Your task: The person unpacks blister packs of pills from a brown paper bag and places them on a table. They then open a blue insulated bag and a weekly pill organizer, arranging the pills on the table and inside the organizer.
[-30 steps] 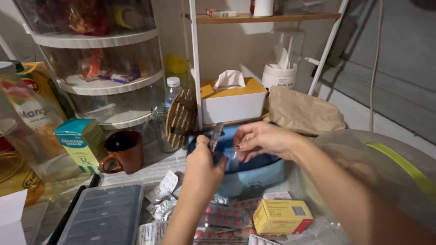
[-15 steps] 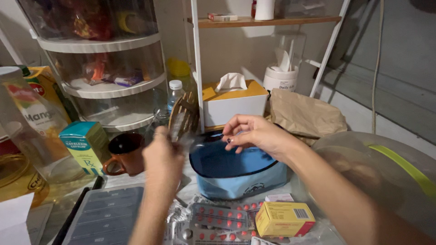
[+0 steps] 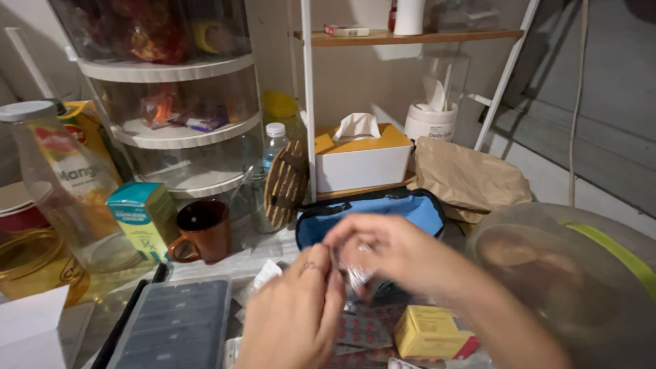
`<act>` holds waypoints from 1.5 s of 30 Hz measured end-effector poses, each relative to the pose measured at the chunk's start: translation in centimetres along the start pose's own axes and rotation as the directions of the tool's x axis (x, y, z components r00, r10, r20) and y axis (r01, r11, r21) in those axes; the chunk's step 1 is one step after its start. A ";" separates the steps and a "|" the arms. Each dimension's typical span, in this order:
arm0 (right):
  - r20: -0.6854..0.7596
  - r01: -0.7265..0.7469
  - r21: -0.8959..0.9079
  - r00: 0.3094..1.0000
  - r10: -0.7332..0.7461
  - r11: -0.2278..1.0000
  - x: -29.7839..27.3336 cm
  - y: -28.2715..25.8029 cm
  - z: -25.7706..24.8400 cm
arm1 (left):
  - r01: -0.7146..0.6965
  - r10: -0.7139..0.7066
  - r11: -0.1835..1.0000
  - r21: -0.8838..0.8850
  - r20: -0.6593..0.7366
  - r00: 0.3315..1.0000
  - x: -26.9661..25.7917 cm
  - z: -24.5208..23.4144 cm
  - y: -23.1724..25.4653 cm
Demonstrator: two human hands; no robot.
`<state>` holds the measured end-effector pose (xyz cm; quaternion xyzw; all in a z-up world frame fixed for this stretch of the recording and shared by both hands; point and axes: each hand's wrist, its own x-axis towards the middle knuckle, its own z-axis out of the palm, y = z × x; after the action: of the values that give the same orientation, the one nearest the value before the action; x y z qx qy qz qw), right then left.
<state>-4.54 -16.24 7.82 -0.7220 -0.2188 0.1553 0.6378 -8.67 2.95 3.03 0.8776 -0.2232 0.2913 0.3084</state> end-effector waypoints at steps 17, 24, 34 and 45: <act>-0.237 0.292 0.457 0.950 -0.201 0.840 -10.1 15.1 7.2 | 0.501 -0.607 0.116 -0.857 0.338 0.719 -12.4 -1.7 -2.6; -0.080 0.335 0.406 0.940 -0.332 0.850 -9.2 22.8 5.7 | 0.561 -0.702 0.097 -0.822 0.343 0.624 -15.7 -1.5 -3.6; -0.021 0.514 0.219 0.852 -0.523 0.829 -9.7 25.3 3.3 | 0.568 -0.651 0.086 -0.819 0.385 0.654 -17.1 0.9 -5.7; -0.194 0.347 0.483 0.938 -0.288 0.804 -9.3 20.1 7.0 | 0.532 -0.602 -0.068 -0.844 0.460 0.653 -15.3 -0.1 -5.1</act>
<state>-13.61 -16.89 -13.53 -0.4878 -0.2517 0.0583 0.8339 -17.02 9.90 -8.90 0.4973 0.0463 -0.0382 0.8655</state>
